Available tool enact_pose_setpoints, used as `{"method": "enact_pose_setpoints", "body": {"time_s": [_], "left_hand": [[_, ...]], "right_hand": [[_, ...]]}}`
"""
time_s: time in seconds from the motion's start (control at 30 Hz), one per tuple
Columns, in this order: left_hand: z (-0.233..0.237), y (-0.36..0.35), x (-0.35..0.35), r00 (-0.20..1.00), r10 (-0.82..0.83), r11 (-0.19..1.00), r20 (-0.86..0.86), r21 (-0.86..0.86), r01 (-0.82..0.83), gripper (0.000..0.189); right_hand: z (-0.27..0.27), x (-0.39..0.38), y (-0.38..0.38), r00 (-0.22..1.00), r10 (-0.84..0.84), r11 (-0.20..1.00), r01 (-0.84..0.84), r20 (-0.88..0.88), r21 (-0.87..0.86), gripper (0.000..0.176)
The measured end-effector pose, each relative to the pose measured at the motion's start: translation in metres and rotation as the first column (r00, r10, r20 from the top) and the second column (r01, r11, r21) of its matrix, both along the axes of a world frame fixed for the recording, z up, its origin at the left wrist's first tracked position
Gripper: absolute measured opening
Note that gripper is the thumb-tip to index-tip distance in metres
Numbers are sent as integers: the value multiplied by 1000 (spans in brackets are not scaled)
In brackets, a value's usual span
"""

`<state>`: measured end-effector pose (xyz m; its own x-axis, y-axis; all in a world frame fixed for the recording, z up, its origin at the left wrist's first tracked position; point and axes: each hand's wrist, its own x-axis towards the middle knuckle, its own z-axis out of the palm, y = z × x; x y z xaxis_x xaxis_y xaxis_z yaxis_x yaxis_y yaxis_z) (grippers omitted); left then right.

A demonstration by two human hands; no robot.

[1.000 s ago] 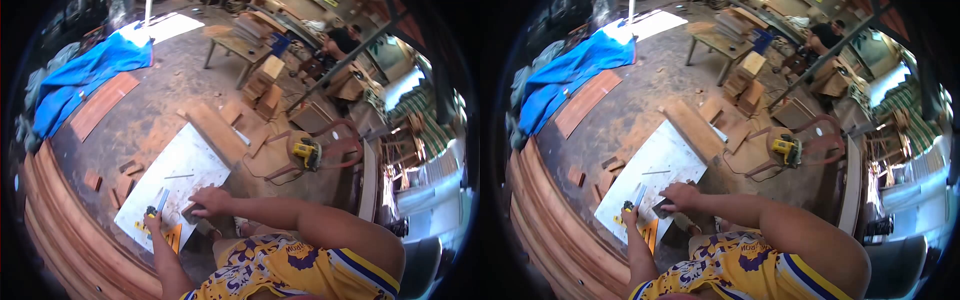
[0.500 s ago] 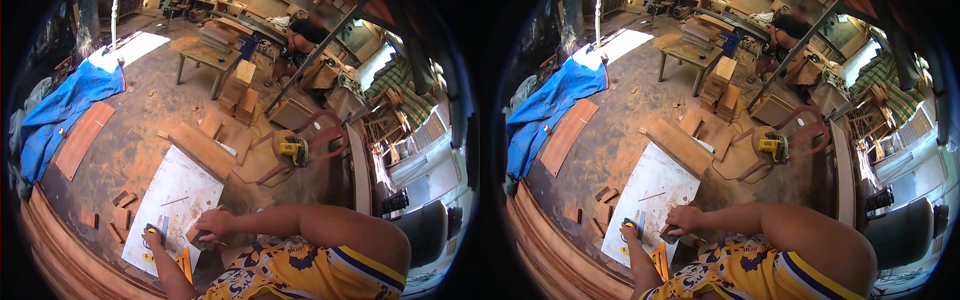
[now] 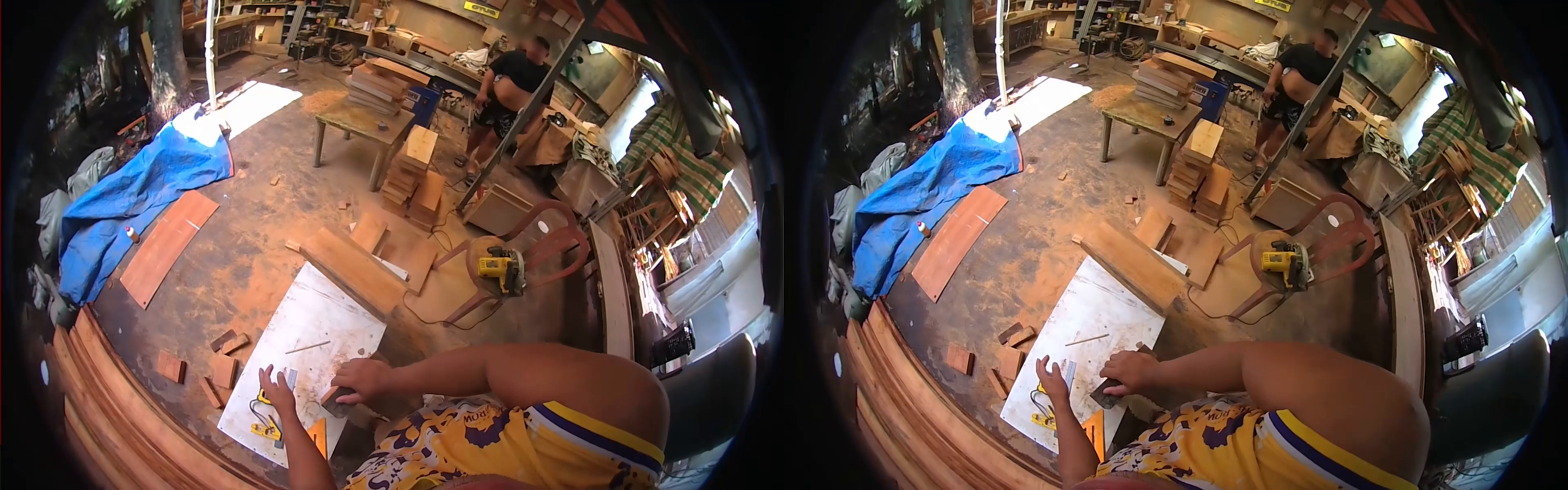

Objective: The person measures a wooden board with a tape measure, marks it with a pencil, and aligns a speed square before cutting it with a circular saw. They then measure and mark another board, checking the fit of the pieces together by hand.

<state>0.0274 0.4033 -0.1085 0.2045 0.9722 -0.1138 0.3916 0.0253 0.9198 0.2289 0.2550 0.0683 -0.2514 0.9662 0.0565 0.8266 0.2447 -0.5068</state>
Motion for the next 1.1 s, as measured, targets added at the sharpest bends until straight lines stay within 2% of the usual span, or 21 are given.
{"method": "enact_pose_setpoints", "body": {"time_s": [0.07,0.23,0.33,0.4,0.43,0.47,0.53,0.57,0.6,0.67,0.7,0.73,0.8,0.83,0.87,0.9,0.93,0.97,1.0,1.07,1.1], "left_hand": [[45,-10,7,997,-49,999,61,15,49,36],[114,-33,18,957,-165,985,240,81,150,32],[144,-51,30,931,-216,973,293,145,180,32],[164,-66,41,906,-238,970,349,127,206,31],[182,-79,46,928,-271,958,256,162,235,32],[176,-84,51,916,-295,953,272,156,260,33],[165,-94,62,906,-374,924,199,165,345,36],[163,-101,69,914,-389,916,113,158,370,36],[163,-109,75,914,-405,896,-9,194,399,34],[175,-121,84,819,-410,825,-401,220,520,33],[184,-127,90,794,-362,818,-489,241,522,34],[185,-130,96,793,-353,817,-496,249,520,34],[177,-128,97,798,-306,863,-520,204,463,34],[161,-123,97,844,-273,865,-463,266,426,33],[167,-121,105,841,-270,860,-469,274,430,33],[174,-123,113,839,-267,892,-475,209,402,34],[181,-127,121,836,-265,917,-480,141,372,35],[187,-131,133,812,-231,907,-535,185,379,39],[192,-132,145,810,-235,903,-538,188,387,39],[198,-129,164,723,-226,918,-653,107,383,42],[188,-125,168,694,-222,910,-685,111,400,44]], "right_hand": [[1,-2,-2,1000,7,1000,-7,1,17,37],[5,1,-8,1000,-20,1000,20,-24,5,39],[5,-1,-9,993,-89,995,84,-81,-60,39],[10,7,0,958,-135,971,77,-253,-224,37],[11,11,5,910,-157,970,68,-384,-234,32],[5,18,8,909,-152,974,71,-388,-215,32],[-8,36,12,837,-159,986,161,-524,-42,31],[0,49,7,818,-176,983,172,-547,-58,35],[-3,65,-1,821,-216,973,222,-528,-53,35],[-11,106,-26,859,-276,959,279,-431,-56,37],[-21,131,-43,875,-320,947,310,-364,-89,37],[-31,157,-63,884,-363,932,344,-296,-118,38],[-63,216,-109,900,-429,870,389,-74,-303,45],[-112,254,-135,926,-378,882,356,-13,-310,44],[-123,282,-169,904,-422,811,410,69,-416,46],[-79,295,-210,864,-499,724,461,72,-513,51],[-105,316,-246,768,-608,595,609,201,-524,54],[-117,335,-280,698,-657,461,671,285,-581,54],[-139,356,-317,729,-583,458,660,359,-596,55],[-161,382,-387,751,-545,475,642,372,-601,56],[-163,391,-413,725,-553,388,660,411,-643,56]]}}
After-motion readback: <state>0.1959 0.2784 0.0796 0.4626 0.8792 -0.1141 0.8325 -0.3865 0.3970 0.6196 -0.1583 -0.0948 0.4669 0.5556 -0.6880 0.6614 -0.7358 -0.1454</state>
